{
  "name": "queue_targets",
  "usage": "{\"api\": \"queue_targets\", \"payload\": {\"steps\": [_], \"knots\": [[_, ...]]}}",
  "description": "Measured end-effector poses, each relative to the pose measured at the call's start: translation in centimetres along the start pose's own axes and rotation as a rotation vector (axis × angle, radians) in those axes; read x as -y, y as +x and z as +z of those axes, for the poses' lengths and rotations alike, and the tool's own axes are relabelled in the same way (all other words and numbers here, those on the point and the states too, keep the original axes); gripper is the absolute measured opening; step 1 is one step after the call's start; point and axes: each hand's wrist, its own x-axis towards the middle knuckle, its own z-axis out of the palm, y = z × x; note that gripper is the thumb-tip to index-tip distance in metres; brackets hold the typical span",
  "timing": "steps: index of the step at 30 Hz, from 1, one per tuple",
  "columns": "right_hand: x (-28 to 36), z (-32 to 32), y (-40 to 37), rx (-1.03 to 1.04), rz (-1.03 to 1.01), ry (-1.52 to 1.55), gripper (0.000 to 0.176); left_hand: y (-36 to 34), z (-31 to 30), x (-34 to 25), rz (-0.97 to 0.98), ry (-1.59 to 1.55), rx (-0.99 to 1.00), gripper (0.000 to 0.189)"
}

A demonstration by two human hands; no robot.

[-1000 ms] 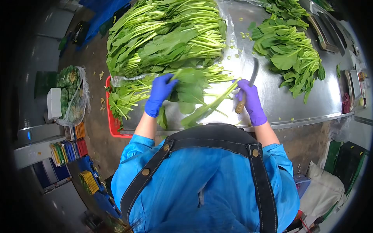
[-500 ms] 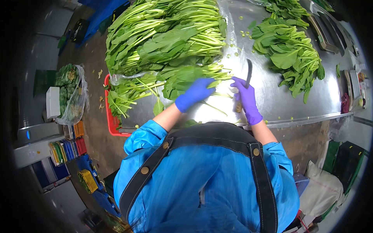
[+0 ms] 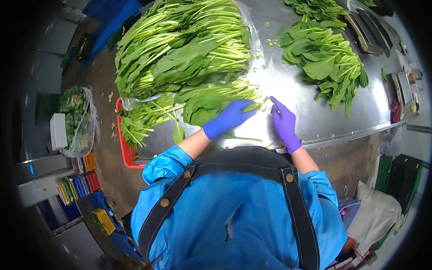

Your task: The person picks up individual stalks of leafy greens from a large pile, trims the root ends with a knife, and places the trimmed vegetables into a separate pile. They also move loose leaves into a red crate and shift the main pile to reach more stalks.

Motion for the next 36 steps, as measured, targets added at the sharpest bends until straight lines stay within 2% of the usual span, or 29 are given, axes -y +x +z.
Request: {"api": "queue_targets", "payload": {"steps": [1, 4, 6, 8, 9, 10, 12, 13, 14, 15, 16, 17, 18, 20, 21, 22, 23, 25, 26, 27, 28, 29, 30, 31, 33, 35, 36], "knots": [[0.7, 0.1, 0.0, 0.032, -0.045, -0.005, 0.042, -0.2, -0.3, -0.1, -0.021, -0.059, 0.012, 0.039], [2.2, 0.6, 0.0, 0.074, -0.057, -0.084, 0.042, -0.8, -0.8, -0.8, -0.053, -0.157, 0.033, 0.038], [0.5, 0.8, 0.0, 0.105, -0.053, -0.140, 0.041, -1.1, -1.5, -1.0, -0.064, -0.196, 0.040, 0.036], [-1.7, 0.4, -0.2, 0.228, -0.008, -0.249, 0.036, -1.8, -3.4, -0.7, -0.415, -0.396, -0.002, 0.031], [-3.2, 0.4, -0.4, 0.239, 0.028, -0.238, 0.032, -2.3, -5.8, -2.6, -0.491, -0.732, 0.012, 0.033], [-4.8, 0.0, -0.5, 0.244, 0.022, -0.234, 0.032, -3.1, -7.0, -1.4, -0.493, -0.731, 0.003, 0.033], [-5.0, -0.6, -0.5, 0.298, 0.197, -0.151, 0.029, -3.9, -9.0, 1.3, -0.208, -1.199, -0.173, 0.038], [-4.8, -0.7, -0.2, 0.284, 0.231, -0.075, 0.027, -4.3, -9.7, 2.0, -0.216, -1.199, -0.184, 0.038], [-3.7, -0.8, 0.3, 0.294, 0.230, -0.070, 0.027, -4.5, -10.6, 2.2, -0.215, -1.384, -0.262, 0.038], [-2.2, -0.7, 1.0, 0.308, 0.363, -0.021, 0.027, -4.6, -11.3, 2.3, -0.208, -1.569, -0.344, 0.039], [-1.2, -0.3, 1.6, 0.322, 0.494, 0.027, 0.026, -4.7, -11.7, 2.8, -0.208, -1.565, -0.355, 0.039], [-0.9, 0.5, 1.9, 0.276, 0.377, 0.084, 0.028, -4.9, -12.1, 3.5, -0.216, -1.581, -0.488, 0.041], [-1.4, 1.7, 2.5, 0.283, 0.370, 0.088, 0.028, -5.1, -12.5, 3.7, -0.221, -1.593, -0.620, 0.044], [-2.7, 4.3, 3.6, 0.153, -0.087, 0.093, 0.028, -5.6, -13.3, 4.2, -0.231, -1.606, -0.673, 0.042], [0.5, 3.9, 4.2, 0.299, 0.119, 0.097, 0.030, -5.9, -13.6, 4.6, -0.221, -1.615, -0.677, 0.040], [0.7, 4.5, 4.5, 0.301, 0.116, 0.098, 0.030, -6.3, -13.9, 5.0, -0.213, -1.625, -0.681, 0.039], [0.5, 5.3, 4.9, 0.353, 0.026, 0.102, 0.030, -6.5, -14.3, 5.0, -0.174, -1.651, -0.640, 0.041], [-0.1, 6.2, 4.9, 0.422, -0.099, 0.011, 0.034, -7.2, -14.9, 5.1, -0.186, -1.575, -0.643, 0.041], [-0.6, 6.3, 4.6, 0.419, -0.099, 0.012, 0.034, -7.4, -15.2, 5.1, -0.196, -1.499, -0.644, 0.040], [-1.1, 6.1, 4.2, 0.356, -0.131, -0.037, 0.033, -7.5, -15.4, 5.0, -0.119, -1.468, -0.576, 0.040], [-1.7, 5.9, 3.9, 0.293, -0.163, -0.087, 0.032, -7.8, -15.4, 4.9, -0.116, -1.357, -0.537, 0.038], [-2.2, 5.5, 3.5, 0.290, -0.162, -0.091, 0.032, -7.8, -15.4, 4.0, -0.199, -1.137, -0.503, 0.038], [-2.6, 5.0, 3.0, 0.286, -0.122, -0.133, 0.030, -7.8, -15.3, 3.1, -0.277, -0.919, -0.466, 0.038], [-3.0, 4.5, 2.5, 0.283, -0.082, -0.177, 0.028, -7.5, -14.7, 2.1, -0.278, -0.924, -0.462, 0.038], [-4.4, 4.0, 1.9, 0.281, -0.013, -0.161, 0.028, -6.1, -12.4, 0.4, -0.484, -0.760, -0.309, 0.034], [-5.2, 3.6, 1.6, 0.279, 0.056, -0.143, 0.027, -4.5, -9.3, 3.3, -0.471, -0.428, -0.146, 0.029], [-5.2, 3.4, 1.6, 0.275, 0.135, -0.109, 0.027, -3.6, -7.5, 4.0, -0.329, -0.081, -0.193, 0.028]]}}
